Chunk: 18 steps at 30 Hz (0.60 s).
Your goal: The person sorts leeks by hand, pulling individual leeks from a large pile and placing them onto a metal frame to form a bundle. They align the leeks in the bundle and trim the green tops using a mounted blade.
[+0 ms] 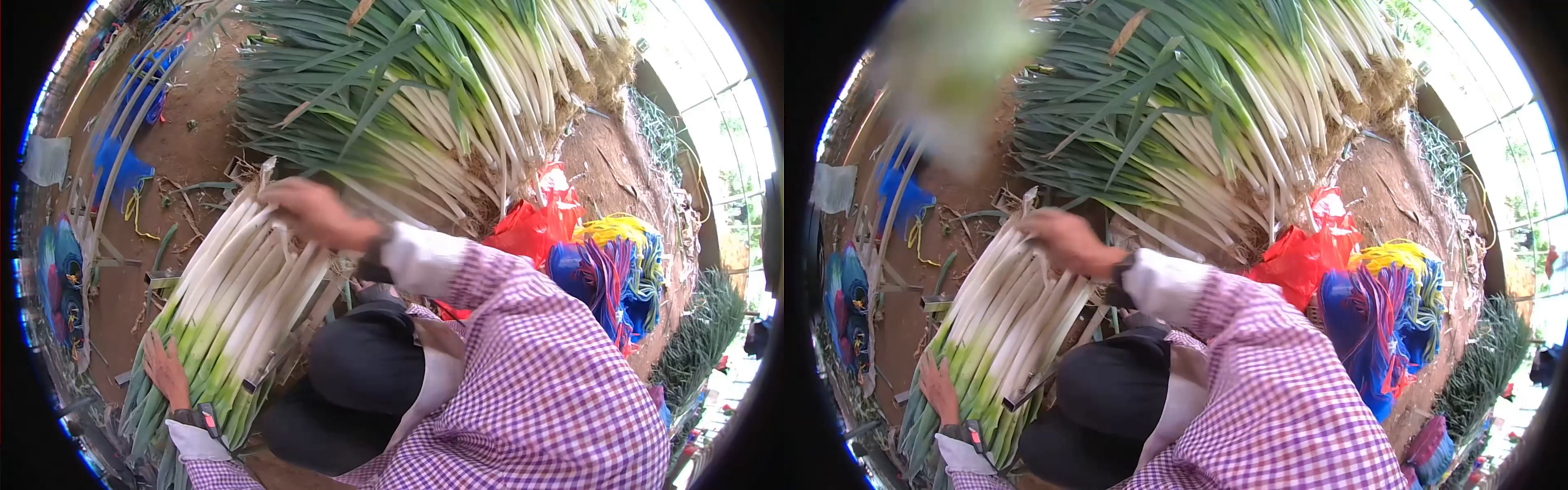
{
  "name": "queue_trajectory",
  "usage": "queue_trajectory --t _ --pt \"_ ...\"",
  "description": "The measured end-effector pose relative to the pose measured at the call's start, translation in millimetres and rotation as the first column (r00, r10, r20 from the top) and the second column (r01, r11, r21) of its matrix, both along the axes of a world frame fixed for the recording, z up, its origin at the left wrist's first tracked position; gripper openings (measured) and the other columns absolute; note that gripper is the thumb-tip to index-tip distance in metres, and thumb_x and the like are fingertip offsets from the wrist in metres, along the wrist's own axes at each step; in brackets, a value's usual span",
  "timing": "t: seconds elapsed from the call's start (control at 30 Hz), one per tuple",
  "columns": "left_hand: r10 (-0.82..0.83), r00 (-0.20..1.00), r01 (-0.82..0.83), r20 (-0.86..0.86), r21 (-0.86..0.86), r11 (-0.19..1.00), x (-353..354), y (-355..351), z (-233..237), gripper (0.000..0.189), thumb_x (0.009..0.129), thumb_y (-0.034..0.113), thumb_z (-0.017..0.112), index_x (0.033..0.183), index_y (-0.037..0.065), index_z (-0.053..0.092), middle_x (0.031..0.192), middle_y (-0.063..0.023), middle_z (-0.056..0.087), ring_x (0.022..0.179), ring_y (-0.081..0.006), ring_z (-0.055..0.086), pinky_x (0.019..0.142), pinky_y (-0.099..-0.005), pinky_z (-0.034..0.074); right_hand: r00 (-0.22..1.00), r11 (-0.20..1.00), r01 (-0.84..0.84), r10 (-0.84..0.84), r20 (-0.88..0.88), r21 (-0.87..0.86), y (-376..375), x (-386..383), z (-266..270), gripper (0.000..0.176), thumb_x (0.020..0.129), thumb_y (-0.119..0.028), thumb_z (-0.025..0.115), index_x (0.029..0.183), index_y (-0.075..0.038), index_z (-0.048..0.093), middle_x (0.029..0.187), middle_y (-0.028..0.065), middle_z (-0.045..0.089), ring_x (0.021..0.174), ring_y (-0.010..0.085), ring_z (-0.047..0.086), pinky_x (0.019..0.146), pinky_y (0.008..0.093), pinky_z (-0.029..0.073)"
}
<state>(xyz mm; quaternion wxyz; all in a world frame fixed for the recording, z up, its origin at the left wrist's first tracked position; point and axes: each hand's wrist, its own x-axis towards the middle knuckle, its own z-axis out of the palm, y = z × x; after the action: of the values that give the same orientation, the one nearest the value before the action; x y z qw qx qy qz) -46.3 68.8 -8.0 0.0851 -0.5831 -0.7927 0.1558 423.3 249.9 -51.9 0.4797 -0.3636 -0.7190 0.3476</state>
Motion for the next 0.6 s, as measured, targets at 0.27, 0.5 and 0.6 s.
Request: queue_trajectory --t 0.27,0.5,0.6 --pt "-0.065 0.996 0.066 -0.058 0.016 0.998 -14 -5 -10 0.056 0.109 0.038 0.048 0.158 0.009 0.042 0.161 -0.0130 0.044 0.149 -0.0309 0.039 0.119 -0.0478 0.030 0.579 0.674 0.686 -0.278 0.767 -0.273 -42 269 -190 0.046 0.094 -0.032 0.068 0.127 -0.001 0.066 0.114 0.0218 0.072 0.108 0.0375 0.069 0.093 0.0452 0.055" --pt "-0.092 0.996 0.091 0.022 0.047 0.995 -4 -5 0 0.054 0.110 0.032 0.047 0.157 0.007 0.042 0.160 -0.0167 0.044 0.147 -0.0344 0.040 0.119 -0.0486 0.030 0.446 0.613 0.768 -0.306 0.841 -0.184 -49 297 -279 0.034 0.087 -0.020 0.069 0.117 -0.006 0.066 0.114 0.0222 0.071 0.110 0.0416 0.067 0.092 0.0524 0.054" --pt "-0.106 0.994 0.104 0.031 0.061 0.993 -4 -5 0 0.053 0.110 0.029 0.048 0.157 0.006 0.042 0.159 -0.0173 0.045 0.146 -0.0354 0.041 0.119 -0.0485 0.030 0.390 0.507 0.835 -0.269 0.881 -0.214 -47 278 -264 0.030 0.086 -0.023 0.071 0.112 -0.008 0.067 0.109 0.0210 0.072 0.106 0.0426 0.068 0.090 0.0526 0.054"
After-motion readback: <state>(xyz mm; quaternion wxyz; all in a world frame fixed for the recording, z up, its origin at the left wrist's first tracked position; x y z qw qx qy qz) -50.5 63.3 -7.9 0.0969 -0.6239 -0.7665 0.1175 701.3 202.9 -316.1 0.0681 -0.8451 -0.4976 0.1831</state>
